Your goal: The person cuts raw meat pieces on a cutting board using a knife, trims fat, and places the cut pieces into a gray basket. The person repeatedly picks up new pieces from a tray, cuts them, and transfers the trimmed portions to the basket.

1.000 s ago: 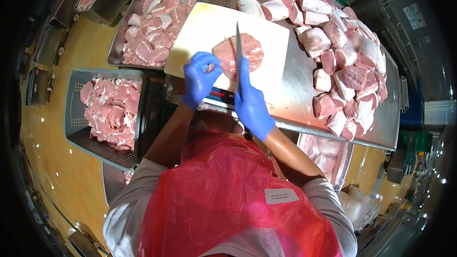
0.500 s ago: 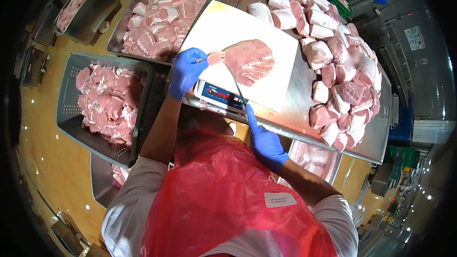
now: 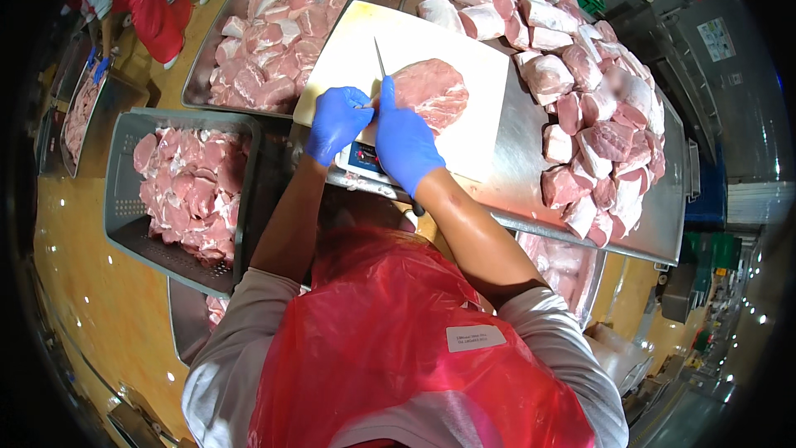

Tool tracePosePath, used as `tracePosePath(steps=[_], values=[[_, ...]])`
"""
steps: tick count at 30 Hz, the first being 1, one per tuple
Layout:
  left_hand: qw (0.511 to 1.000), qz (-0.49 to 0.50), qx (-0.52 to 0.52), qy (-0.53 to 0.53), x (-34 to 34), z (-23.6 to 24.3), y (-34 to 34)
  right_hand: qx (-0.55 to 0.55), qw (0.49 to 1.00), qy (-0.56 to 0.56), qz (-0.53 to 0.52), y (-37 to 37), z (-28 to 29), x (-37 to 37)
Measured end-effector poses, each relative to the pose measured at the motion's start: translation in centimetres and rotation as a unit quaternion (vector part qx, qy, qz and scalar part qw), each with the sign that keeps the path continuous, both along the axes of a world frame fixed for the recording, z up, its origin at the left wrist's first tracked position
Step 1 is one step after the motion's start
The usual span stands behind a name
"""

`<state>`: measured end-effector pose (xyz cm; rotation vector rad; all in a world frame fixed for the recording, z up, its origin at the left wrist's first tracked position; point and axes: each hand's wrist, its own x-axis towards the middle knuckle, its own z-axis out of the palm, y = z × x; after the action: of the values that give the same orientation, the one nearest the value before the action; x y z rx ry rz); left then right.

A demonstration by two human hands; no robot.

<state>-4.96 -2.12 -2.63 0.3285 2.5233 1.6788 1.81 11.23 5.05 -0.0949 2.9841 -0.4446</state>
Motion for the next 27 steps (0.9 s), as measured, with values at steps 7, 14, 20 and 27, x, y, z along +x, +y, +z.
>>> tracePosePath(steps=[7,14,20,27], values=[[0.998,0.036,0.027,0.037,1.2,0.5,-4.0,0.036,0.988,-0.131,0.071,6.0,-0.7,12.3],[0.898,0.392,0.036,0.197,8.3,3.4,-20.1,-0.137,0.987,0.083,-0.032,11.1,2.7,16.2],[0.923,0.255,-0.269,0.101,9.2,7.0,-28.2,-0.373,0.896,0.07,-0.228,13.9,0.9,10.9],[0.972,0.138,-0.002,0.191,1.8,13.7,-15.4,-0.563,0.781,0.125,-0.238,15.2,0.6,5.6]])
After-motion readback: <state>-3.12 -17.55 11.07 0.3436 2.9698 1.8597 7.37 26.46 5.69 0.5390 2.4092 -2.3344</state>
